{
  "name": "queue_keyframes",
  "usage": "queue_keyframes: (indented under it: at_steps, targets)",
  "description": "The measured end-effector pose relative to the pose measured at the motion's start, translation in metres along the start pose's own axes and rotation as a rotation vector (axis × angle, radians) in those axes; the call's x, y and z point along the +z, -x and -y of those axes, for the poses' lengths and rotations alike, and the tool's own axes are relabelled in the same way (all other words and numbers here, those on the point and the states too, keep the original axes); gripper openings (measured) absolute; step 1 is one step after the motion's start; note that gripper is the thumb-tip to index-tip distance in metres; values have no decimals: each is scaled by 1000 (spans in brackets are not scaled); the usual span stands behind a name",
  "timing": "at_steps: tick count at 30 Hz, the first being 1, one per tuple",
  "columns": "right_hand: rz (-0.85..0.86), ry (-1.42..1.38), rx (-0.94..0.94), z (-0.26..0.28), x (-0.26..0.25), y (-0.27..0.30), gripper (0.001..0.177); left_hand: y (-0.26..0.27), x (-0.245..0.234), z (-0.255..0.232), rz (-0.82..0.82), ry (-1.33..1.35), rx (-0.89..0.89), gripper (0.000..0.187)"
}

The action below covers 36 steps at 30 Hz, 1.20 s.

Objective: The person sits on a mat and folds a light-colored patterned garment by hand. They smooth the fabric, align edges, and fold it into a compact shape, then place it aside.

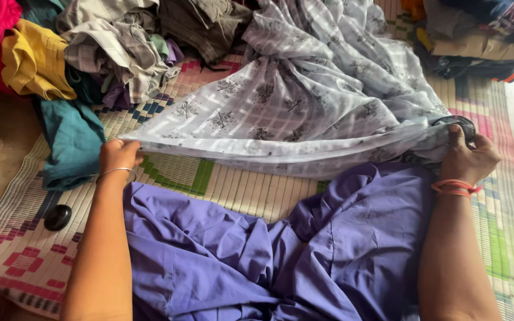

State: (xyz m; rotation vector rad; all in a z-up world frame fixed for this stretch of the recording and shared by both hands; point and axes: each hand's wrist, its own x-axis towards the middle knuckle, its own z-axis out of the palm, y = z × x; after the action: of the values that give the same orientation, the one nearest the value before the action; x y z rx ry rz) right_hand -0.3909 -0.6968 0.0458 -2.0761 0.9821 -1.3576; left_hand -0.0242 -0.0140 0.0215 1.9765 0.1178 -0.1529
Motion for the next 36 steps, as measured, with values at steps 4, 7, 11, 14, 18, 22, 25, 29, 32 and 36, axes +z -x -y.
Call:
queue_keyframes:
  at_steps: [4,7,11,14,18,22,25,29,32,36]
  targets:
    - [-59,-405,97,81,-4,4,39,1,14,-44,-173,479,164,38]
    - [300,-853,126,164,-5,27,50,-8,39,-76,-480,393,322,51]
    - [1665,-1080,-3,279,8,113,63,-10,92,-130,-490,267,696,37]
    - [1566,-412,-335,332,6,155,63,22,125,-167,-394,226,732,27]
    - [1100,-809,33,335,7,132,63,99,138,-185,-268,129,789,23]
    - [818,-1242,326,316,8,97,75,178,163,-203,-14,180,745,20]
    - [775,-1281,457,311,9,100,79,242,189,-211,49,210,818,19]
    - [820,-1821,481,310,5,115,66,300,205,-217,122,263,569,24]
    - [668,-1535,388,312,0,127,66,322,199,-214,223,426,543,14]
    - [520,-1132,150,317,-5,144,77,335,195,-212,306,543,427,18]
